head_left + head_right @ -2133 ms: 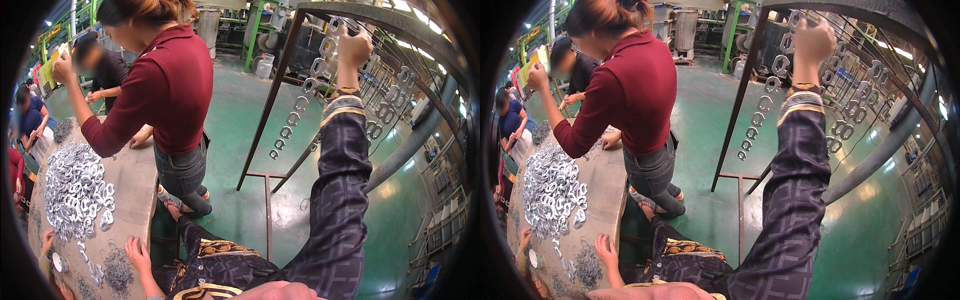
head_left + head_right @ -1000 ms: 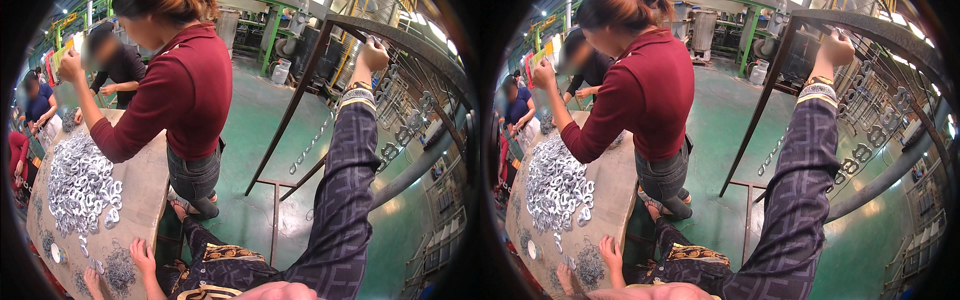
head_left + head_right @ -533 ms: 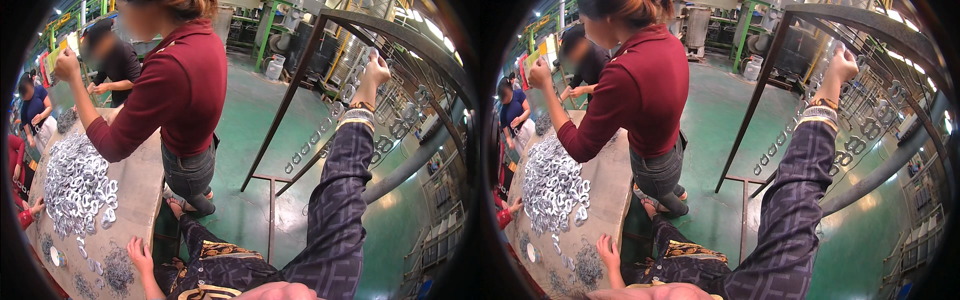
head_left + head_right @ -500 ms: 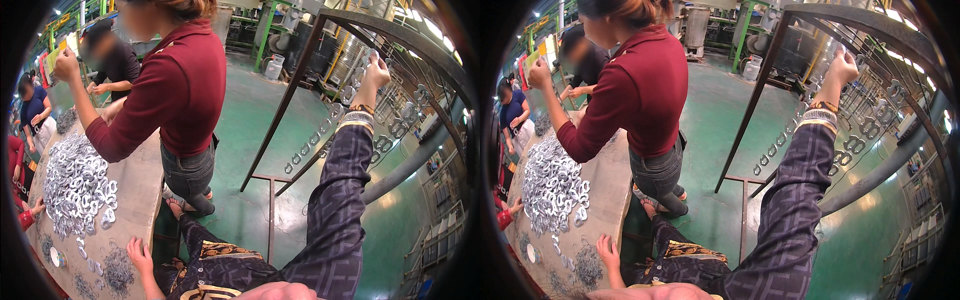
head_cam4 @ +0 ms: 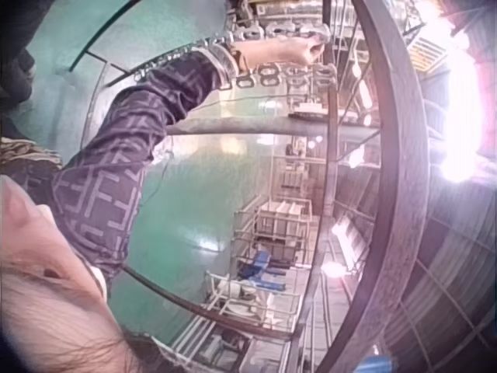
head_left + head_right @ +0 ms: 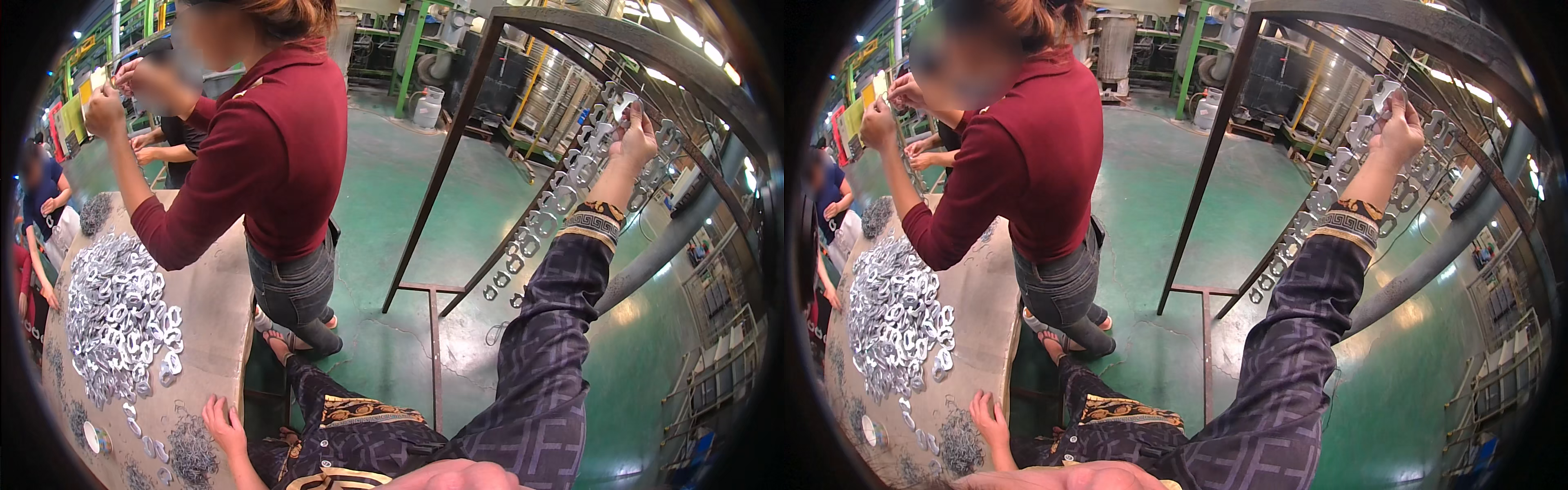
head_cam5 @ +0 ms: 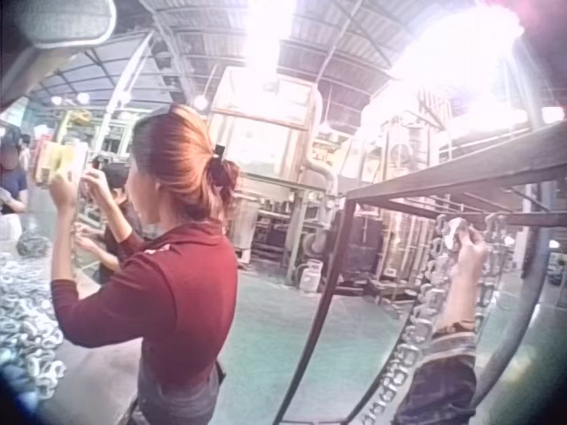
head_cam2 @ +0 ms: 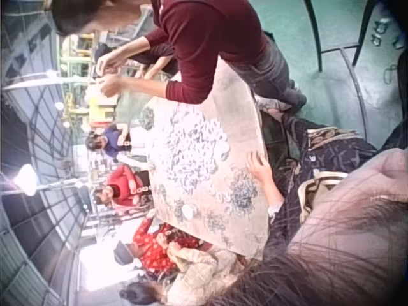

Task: The person sits at a table with several others, picking up metal rings and wire pieces to assemble them into linked units. The person repeatedly picks a ring, threads a wire through it, and places the finished unit onto a nearby metal rack. Coworkers perform similar assembly tasks around the same table.

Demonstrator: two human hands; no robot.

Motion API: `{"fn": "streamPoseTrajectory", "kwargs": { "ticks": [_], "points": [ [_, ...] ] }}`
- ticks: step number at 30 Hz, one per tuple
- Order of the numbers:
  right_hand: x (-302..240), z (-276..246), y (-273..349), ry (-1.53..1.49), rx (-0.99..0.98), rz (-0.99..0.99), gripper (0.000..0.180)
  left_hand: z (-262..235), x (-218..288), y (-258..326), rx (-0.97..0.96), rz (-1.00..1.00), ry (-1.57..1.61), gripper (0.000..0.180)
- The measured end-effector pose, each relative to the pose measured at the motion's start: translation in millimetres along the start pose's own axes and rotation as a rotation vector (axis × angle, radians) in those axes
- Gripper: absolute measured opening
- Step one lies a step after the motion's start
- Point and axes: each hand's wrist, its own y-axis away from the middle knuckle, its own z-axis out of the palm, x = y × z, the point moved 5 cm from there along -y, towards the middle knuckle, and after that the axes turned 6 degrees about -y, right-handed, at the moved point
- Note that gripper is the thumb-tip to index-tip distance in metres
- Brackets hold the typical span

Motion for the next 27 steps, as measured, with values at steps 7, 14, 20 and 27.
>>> {"fn": "streamPoseTrajectory", "kwargs": {
  "ticks": [7,14,20,27],
  "points": [
    [-25,-19,-35,0.106,-0.024,0.030,0.021,3,-3,1,0.001,0.016,-0.001,0.034],
    [-36,-35,-63,0.176,-0.015,0.071,0.022,4,-4,1,0.014,0.019,-0.005,0.034],
    [-34,-44,-78,0.195,0.028,0.098,0.023,7,-9,2,0.022,0.022,0.000,0.034],
    [-30,-40,-98,0.176,0.006,0.154,0.026,7,-9,2,0.021,0.017,-0.004,0.035]
  ]
}}
